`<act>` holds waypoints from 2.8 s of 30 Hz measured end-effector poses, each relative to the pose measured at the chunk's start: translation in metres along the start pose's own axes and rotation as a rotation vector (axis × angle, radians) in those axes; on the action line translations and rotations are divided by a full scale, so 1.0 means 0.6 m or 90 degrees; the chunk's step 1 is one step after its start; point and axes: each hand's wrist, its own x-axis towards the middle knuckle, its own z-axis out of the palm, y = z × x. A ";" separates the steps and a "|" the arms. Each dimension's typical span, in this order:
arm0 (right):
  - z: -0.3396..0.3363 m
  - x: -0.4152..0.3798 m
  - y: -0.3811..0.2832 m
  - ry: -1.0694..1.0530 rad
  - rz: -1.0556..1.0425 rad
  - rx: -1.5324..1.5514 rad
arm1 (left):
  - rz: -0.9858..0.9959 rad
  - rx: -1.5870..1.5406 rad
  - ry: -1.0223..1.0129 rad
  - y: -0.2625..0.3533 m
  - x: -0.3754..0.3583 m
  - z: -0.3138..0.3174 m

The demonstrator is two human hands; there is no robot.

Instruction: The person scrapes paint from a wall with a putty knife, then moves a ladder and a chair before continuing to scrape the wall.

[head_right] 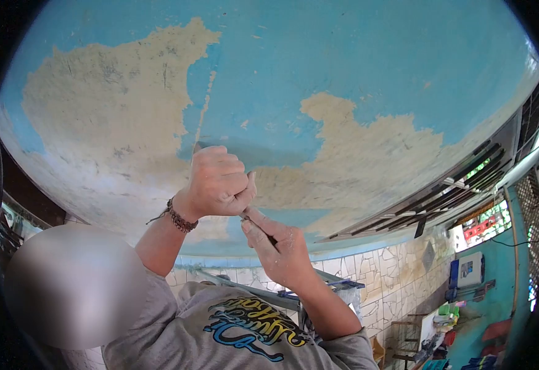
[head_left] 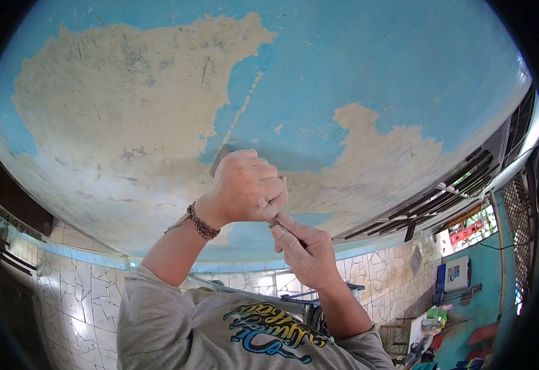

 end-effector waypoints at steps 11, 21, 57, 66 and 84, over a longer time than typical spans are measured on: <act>-0.006 0.011 0.024 -0.002 -0.127 -0.049 | 0.028 -0.016 0.024 -0.003 0.005 -0.001; -0.001 -0.036 0.131 -0.089 0.102 0.162 | -0.332 -0.012 0.130 0.111 -0.185 0.023; -0.018 0.001 0.034 -0.072 0.090 0.091 | -0.291 0.085 0.250 0.078 -0.152 0.076; -0.014 -0.001 0.038 -0.054 0.082 0.056 | -0.270 0.132 0.262 0.065 -0.151 0.077; 0.001 0.014 0.045 -0.042 -0.044 -0.017 | -0.291 0.156 0.259 0.062 -0.151 0.059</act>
